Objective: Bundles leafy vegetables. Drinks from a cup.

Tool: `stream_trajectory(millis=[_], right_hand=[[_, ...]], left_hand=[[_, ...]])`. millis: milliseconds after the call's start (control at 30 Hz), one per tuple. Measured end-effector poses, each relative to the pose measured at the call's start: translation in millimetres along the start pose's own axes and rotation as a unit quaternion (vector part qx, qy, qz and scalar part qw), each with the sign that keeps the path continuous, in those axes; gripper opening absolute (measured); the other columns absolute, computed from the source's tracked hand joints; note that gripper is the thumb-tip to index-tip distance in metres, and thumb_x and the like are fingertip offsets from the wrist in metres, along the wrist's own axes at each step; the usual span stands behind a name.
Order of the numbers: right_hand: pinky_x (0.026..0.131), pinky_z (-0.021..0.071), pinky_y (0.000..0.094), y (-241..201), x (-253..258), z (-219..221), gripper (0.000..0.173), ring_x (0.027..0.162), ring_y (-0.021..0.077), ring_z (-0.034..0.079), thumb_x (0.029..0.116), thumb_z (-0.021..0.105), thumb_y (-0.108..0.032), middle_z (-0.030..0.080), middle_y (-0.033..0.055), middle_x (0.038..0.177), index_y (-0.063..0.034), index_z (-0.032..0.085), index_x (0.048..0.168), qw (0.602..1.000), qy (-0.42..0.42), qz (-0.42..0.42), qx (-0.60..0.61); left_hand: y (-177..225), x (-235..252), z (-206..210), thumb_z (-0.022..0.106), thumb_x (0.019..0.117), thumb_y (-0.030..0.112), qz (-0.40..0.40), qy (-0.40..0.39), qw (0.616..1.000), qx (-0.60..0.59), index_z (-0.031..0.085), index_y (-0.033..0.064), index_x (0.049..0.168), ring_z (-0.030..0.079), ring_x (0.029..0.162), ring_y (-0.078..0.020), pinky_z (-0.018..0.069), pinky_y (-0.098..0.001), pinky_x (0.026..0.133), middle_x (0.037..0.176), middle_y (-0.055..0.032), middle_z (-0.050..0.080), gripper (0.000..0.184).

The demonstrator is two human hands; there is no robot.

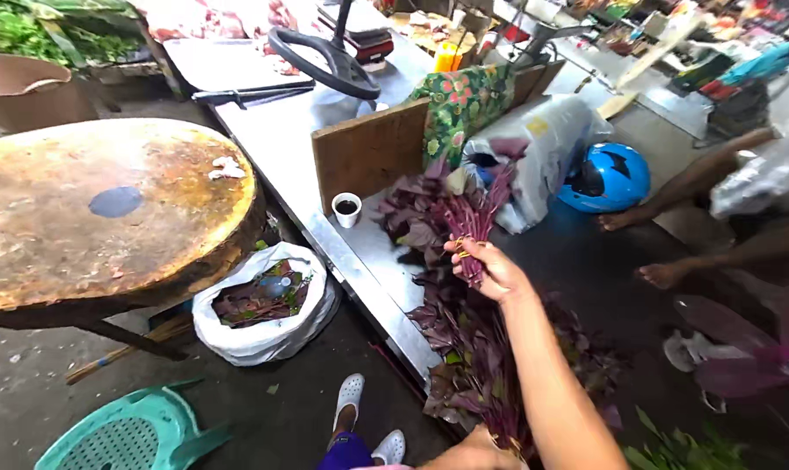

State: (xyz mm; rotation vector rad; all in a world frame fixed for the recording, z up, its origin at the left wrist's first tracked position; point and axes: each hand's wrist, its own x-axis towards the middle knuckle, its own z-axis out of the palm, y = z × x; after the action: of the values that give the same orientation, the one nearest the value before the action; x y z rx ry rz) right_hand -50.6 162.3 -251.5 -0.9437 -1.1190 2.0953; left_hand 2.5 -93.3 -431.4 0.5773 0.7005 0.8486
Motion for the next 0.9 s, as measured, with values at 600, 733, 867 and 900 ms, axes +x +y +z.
stream_trajectory(millis=[600, 733, 867, 900], right_hand=[[0.064, 0.0596, 0.0301, 158, -252, -71, 0.025, 0.071, 0.0159, 0.069, 0.1053, 0.05, -0.013, 0.073, 0.0118, 0.106, -0.0032, 0.054, 0.128, 0.962, 0.218, 0.034, 0.159], [0.066, 0.0603, 0.0306, 164, -262, -79, 0.022, 0.072, 0.0164, 0.069, 0.1052, 0.049, -0.009, 0.072, 0.0129, 0.104, -0.002, 0.053, 0.125, 0.954, 0.226, 0.03, 0.193], [0.075, 0.0615, 0.0355, 150, -272, -85, 0.025, 0.082, 0.0214, 0.071, 0.1052, 0.05, -0.008, 0.071, 0.0168, 0.107, 0.0018, 0.049, 0.128, 0.964, 0.222, 0.025, 0.144], [0.078, 0.0617, 0.038, 149, -272, -87, 0.029, 0.085, 0.0239, 0.072, 0.104, 0.051, -0.006, 0.071, 0.0189, 0.108, 0.0032, 0.047, 0.131, 0.964, 0.225, 0.021, 0.142]], left_hand=[[-21, 10, 17, 0.062, 0.0927, -0.001, -0.048, 0.065, 0.997, 0.006, 0.057, 0.0039, 0.12, 0.069, 0.092, -0.0136, 0.0592, -0.0364, 0.084, 0.1, -0.0046, 0.07, 0.028], [-24, 11, 15, 0.056, 0.0923, -0.004, -0.064, 0.076, 0.995, 0.026, 0.054, 0.0034, 0.119, 0.068, 0.088, -0.0154, 0.0598, -0.0386, 0.078, 0.098, -0.0055, 0.068, 0.028], [-18, 12, 19, 0.062, 0.085, -0.008, -0.086, 0.075, 0.993, 0.027, 0.054, 0.0018, 0.12, 0.069, 0.088, -0.0176, 0.0605, -0.0399, 0.078, 0.099, -0.0076, 0.068, 0.037], [-18, 13, 17, 0.064, 0.0841, -0.008, -0.087, 0.072, 0.993, 0.025, 0.055, 0.001, 0.119, 0.069, 0.088, -0.0185, 0.0606, -0.0405, 0.078, 0.098, -0.0084, 0.068, 0.037]])
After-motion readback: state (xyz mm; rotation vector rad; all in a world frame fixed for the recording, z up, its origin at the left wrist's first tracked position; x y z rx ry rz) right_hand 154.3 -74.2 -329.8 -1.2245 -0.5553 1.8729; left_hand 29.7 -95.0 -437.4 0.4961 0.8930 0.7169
